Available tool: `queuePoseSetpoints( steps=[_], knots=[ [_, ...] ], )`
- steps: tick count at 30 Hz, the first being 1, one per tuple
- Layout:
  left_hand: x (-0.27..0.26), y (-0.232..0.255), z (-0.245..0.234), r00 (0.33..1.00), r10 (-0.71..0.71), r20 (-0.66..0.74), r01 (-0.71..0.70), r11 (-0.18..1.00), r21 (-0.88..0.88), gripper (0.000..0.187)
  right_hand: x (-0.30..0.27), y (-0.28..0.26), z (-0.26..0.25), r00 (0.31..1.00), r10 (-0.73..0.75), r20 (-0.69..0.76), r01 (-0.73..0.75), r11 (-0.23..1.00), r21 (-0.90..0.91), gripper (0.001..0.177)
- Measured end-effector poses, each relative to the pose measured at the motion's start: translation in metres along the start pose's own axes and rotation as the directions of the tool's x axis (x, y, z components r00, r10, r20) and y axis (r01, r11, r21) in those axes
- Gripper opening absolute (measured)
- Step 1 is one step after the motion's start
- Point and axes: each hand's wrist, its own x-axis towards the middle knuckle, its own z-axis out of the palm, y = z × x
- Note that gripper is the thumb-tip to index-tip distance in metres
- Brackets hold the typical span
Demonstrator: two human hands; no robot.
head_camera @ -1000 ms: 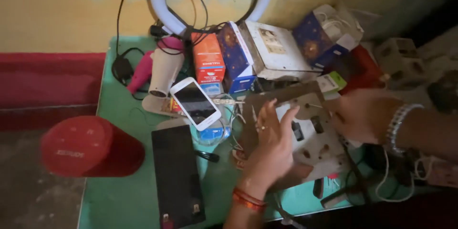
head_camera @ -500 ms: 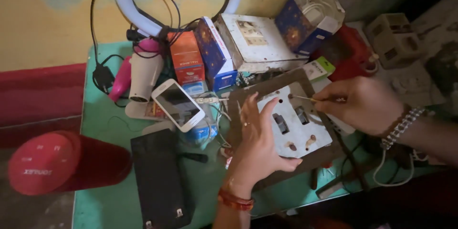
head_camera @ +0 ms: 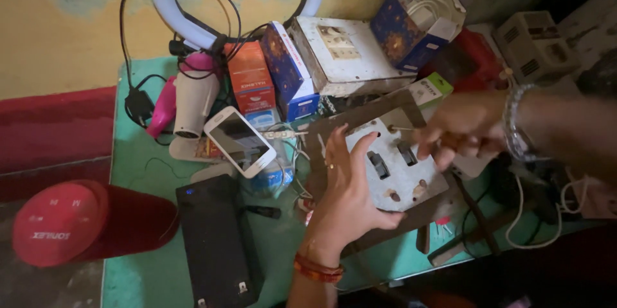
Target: The person uses a screwdriver to unscrew and take apart a wall switch panel on a cluttered workbench, holding the plate steady while removing screws and manipulating the switch components and wiring by hand.
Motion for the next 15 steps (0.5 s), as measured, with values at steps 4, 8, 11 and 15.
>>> queuePoseSetpoints(
  steps=[4, 8, 11, 15],
  knots=[
    [0.002, 0.008, -0.009, 1.000, 0.023, 0.005, -0.023, 1.000, 0.012, 0.125, 0.026, 0.002, -0.024, 0.996, -0.091, -0.018, 0.085, 0.971, -0.224, 0.031],
    [-0.007, -0.025, 0.017, 0.988, 0.154, -0.007, -0.085, 0.579, 0.811, 0.104, 0.012, -0.005, -0.008, 0.921, -0.323, -0.218, 0.113, 0.756, -0.644, 0.032],
    [-0.004, -0.019, 0.008, 0.987, 0.150, -0.049, -0.141, 0.979, 0.150, 0.115, -0.016, -0.031, 0.033, 0.804, -0.531, -0.267, 0.038, 0.494, -0.869, 0.032],
    [0.003, -0.008, -0.005, 0.996, 0.085, 0.031, -0.087, 0.995, 0.042, 0.122, -0.056, -0.046, 0.043, 0.822, -0.530, -0.208, 0.010, 0.379, -0.925, 0.029]
  ],
)
